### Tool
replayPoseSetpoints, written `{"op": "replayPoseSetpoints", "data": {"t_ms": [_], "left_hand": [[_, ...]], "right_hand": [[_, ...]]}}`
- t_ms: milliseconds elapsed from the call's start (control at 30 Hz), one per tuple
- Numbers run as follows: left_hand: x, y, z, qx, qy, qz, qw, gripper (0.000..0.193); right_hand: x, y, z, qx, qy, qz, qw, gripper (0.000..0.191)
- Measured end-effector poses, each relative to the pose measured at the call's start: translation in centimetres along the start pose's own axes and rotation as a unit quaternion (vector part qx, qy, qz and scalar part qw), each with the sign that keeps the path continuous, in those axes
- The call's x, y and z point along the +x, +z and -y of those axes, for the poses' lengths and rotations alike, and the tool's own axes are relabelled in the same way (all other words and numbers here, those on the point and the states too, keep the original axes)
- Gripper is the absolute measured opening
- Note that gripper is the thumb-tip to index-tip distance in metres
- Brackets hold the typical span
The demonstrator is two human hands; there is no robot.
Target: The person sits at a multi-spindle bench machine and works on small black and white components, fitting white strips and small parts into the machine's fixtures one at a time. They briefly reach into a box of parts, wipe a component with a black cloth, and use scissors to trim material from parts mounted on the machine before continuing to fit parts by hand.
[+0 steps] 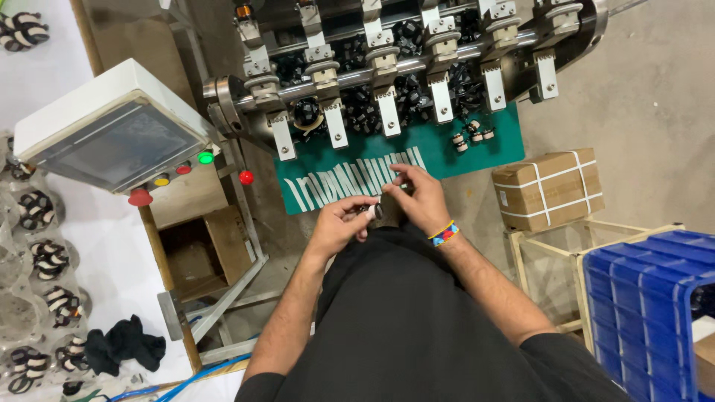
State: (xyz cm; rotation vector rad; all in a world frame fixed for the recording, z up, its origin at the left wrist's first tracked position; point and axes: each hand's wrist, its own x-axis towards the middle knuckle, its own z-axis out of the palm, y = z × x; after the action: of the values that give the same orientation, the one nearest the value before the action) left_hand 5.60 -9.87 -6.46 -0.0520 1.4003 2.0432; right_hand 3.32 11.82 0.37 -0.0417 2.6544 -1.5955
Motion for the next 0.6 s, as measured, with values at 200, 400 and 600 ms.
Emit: {"op": "replayPoseSetpoints", "data": {"t_ms": [200,400,600], "left_hand": [[1.5,2.5,-2.8,0.378,0.19,-0.086,0.902,0.079],[2.8,5.5,-3.8,0.411,0.224,-0.094,0.879,0.078],[4.6,8.7,-2.2,0.459,0.296,-0.182,0.817,0.071]], "right_hand": [[0.3,-2.6,-3.3,0.052,0.052,0.122,0.99,0.026],[1.5,-4.0,-2.3,-0.004,0.017,0.123,0.992,0.013],[1.0,-6.0,-0.2,-0.18,-0.182,0.001,0.967,0.013]]}}
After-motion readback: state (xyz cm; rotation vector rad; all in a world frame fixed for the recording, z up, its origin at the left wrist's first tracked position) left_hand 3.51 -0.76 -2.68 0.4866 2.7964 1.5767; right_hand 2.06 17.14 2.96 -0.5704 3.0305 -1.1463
